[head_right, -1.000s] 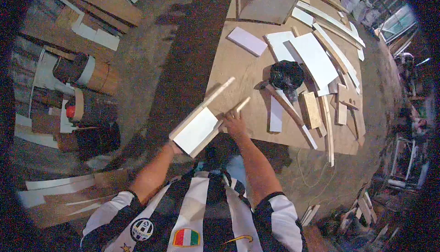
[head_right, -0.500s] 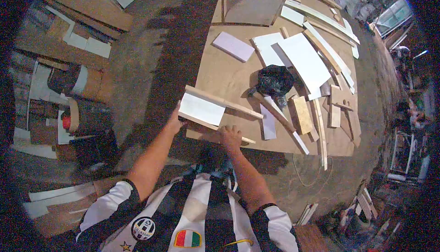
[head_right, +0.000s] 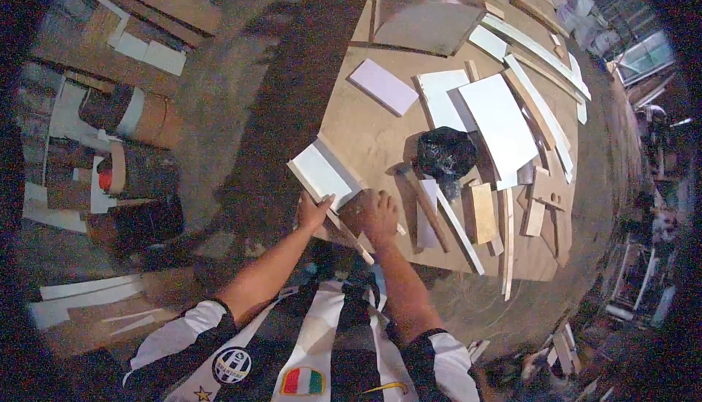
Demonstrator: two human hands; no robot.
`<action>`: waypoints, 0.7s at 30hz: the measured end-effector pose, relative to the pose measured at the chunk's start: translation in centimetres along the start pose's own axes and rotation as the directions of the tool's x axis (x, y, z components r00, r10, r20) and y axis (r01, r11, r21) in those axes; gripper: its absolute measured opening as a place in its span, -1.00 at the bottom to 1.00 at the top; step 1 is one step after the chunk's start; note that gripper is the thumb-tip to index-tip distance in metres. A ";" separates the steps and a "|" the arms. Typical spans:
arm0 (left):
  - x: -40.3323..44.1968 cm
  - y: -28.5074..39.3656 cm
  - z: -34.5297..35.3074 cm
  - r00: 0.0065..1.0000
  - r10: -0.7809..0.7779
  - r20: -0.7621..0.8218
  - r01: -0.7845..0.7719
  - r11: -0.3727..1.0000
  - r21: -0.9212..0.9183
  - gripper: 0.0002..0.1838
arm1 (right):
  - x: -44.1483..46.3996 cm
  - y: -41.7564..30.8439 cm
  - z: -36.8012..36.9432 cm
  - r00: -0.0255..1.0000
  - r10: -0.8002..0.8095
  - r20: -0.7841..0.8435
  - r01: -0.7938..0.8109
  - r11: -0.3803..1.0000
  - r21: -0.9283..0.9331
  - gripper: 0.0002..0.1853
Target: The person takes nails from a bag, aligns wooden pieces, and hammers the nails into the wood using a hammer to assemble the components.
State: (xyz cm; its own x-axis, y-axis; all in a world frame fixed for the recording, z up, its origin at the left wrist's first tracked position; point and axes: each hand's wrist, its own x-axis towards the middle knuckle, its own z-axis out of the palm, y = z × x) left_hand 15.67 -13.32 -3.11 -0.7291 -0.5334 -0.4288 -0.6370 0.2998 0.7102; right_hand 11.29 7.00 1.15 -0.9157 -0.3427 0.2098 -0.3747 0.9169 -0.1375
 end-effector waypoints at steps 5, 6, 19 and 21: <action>0.9 0.9 1.2 0.977 0.191 -0.090 -0.177 0.974 0.143 -0.11 | 0.2 3.9 1.6 0.935 -0.003 0.355 -0.070 0.979 0.190 -0.45; 1.3 2.2 0.8 0.961 0.257 -0.102 -0.239 0.957 0.161 -0.12 | 0.0 4.3 2.1 0.930 -0.130 0.345 0.042 0.967 0.251 -0.52; 2.3 5.0 3.6 0.997 0.080 -0.023 -0.063 0.907 0.415 -0.43 | 1.1 1.3 4.9 0.859 0.238 0.453 -0.387 0.882 0.269 -0.44; 2.4 4.8 3.7 0.997 0.067 -0.026 -0.050 0.908 0.415 -0.43 | 1.2 1.1 4.7 0.844 0.237 0.481 -0.393 0.884 0.253 -0.36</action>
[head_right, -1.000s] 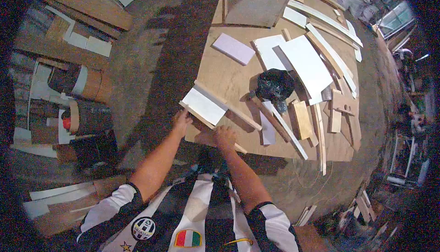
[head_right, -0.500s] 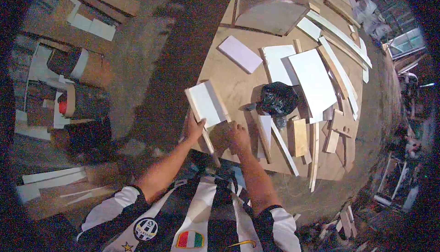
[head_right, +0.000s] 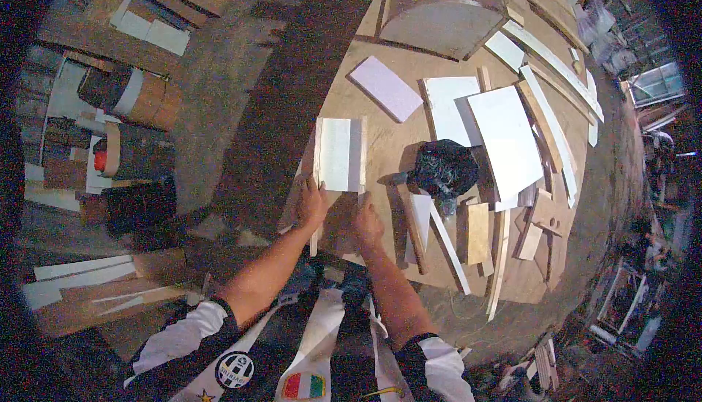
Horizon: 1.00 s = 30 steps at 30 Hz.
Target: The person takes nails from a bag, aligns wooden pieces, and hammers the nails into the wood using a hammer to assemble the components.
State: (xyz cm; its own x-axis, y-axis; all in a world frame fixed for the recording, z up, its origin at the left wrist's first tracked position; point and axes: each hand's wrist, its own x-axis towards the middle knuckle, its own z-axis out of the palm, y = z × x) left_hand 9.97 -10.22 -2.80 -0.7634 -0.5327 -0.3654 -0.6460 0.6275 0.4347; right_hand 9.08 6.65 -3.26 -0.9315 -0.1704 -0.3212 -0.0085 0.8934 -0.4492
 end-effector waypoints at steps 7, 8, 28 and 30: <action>-0.1 -1.8 2.2 0.981 0.077 -0.178 -0.072 0.997 0.033 -0.39 | -0.4 -0.2 -0.4 0.999 -0.044 -0.027 0.045 0.999 0.030 -0.37; 0.0 -1.8 2.3 0.978 0.083 -0.192 -0.081 0.997 0.018 -0.41 | -0.4 -0.3 -0.6 0.999 -0.039 -0.005 0.039 0.999 0.019 -0.38; -1.0 -1.9 2.2 0.885 0.190 -0.425 -0.186 0.981 0.053 -0.49 | -0.6 -0.1 -0.6 0.991 -0.131 -0.040 0.131 0.991 0.009 -0.39; -1.3 -2.2 2.1 0.903 0.181 -0.389 -0.191 0.982 0.014 -0.47 | -0.4 0.1 -1.3 0.983 -0.181 -0.044 0.181 0.983 0.001 -0.42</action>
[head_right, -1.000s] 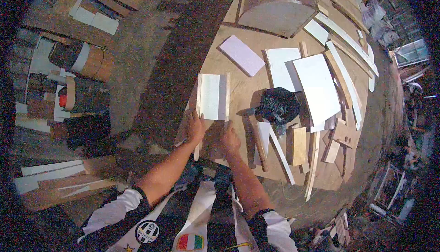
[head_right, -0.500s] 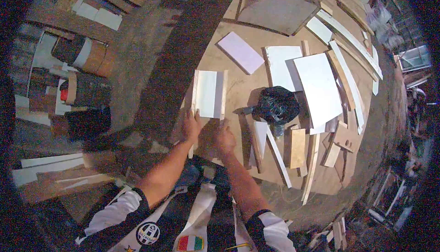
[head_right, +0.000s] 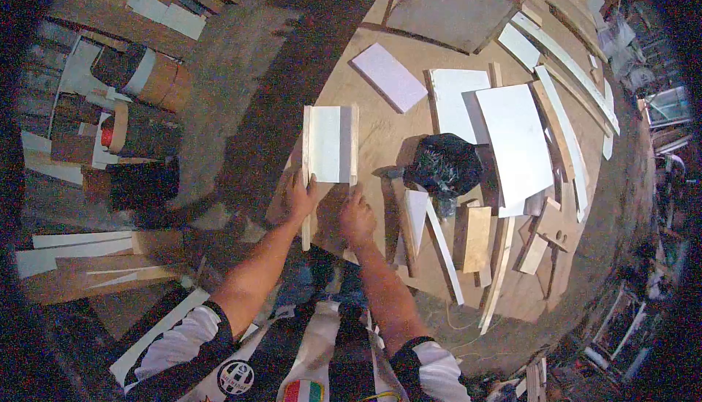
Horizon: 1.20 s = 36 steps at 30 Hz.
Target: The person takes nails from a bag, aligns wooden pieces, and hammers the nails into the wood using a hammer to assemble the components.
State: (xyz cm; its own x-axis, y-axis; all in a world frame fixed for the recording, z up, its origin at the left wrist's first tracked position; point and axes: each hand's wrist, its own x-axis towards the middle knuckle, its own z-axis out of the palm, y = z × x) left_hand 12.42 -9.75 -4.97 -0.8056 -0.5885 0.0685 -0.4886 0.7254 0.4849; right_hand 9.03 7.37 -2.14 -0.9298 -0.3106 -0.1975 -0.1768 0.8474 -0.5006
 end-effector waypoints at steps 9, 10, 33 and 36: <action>-1.0 -0.6 1.1 0.997 -0.005 -0.072 -0.003 0.994 -0.111 -0.46 | -0.8 0.3 0.1 0.991 -0.067 -0.112 0.062 0.997 -0.048 -0.43; -1.0 -0.7 1.0 0.999 -0.010 -0.038 0.005 0.991 -0.131 -0.47 | -1.0 0.1 -0.1 0.991 -0.070 -0.113 0.064 0.996 -0.055 -0.43; -2.0 -0.5 -0.9 0.999 -0.030 0.034 0.038 0.968 -0.250 -0.49 | -3.0 -0.7 1.3 0.981 0.084 -0.174 -0.086 0.996 -0.006 -0.35; -3.1 -0.9 -1.0 0.999 -0.032 -0.016 0.025 0.943 -0.333 -0.50 | -3.0 -0.1 1.9 0.977 0.068 -0.201 -0.076 0.996 -0.036 -0.36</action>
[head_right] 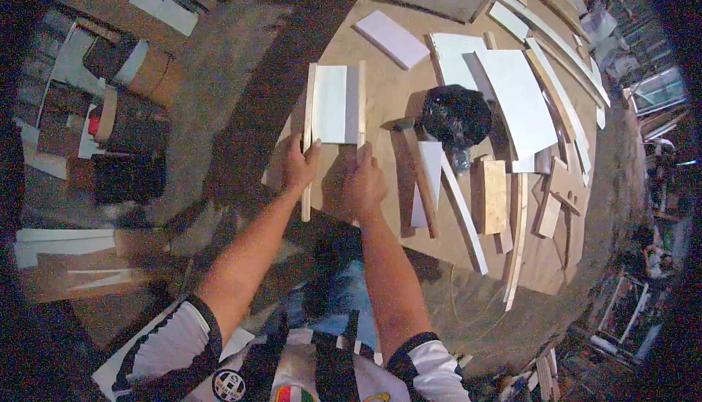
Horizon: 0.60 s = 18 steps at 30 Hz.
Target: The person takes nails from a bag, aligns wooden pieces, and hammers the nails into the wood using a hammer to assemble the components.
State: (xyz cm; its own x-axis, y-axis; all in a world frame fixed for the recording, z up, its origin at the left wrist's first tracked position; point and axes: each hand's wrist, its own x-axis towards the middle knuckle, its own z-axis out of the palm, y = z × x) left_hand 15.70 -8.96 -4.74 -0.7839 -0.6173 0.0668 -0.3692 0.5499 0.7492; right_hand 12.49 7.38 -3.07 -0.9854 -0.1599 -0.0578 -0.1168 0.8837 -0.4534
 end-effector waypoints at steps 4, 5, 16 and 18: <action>-3.0 -1.9 -0.4 0.984 0.170 -0.062 -0.169 0.985 0.019 -0.49 | 0.2 -0.2 -0.6 0.996 0.043 0.080 -0.045 0.999 0.015 -0.35; -3.5 -2.3 -0.5 0.978 0.197 -0.064 -0.193 0.979 0.069 -0.52 | 0.3 -0.3 -0.8 0.995 0.052 0.085 -0.055 0.998 0.040 -0.35; -1.4 -1.5 0.3 0.994 0.110 -0.002 -0.110 0.992 -0.060 -0.65 | -3.1 1.7 -0.5 0.996 0.065 0.054 -0.071 0.990 0.120 -0.43; -0.1 -1.5 1.0 0.992 0.123 0.003 -0.122 0.989 -0.078 -0.62 | -2.1 1.4 0.0 0.994 0.107 -0.001 -0.105 0.977 0.185 -0.47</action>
State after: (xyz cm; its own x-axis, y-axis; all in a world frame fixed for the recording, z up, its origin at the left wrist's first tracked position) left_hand 15.85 -9.16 -6.56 -0.8249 -0.5432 0.1563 -0.2304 0.5756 0.7846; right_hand 14.40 8.95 -3.56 -0.9924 -0.0643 -0.1051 0.0119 0.7988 -0.6014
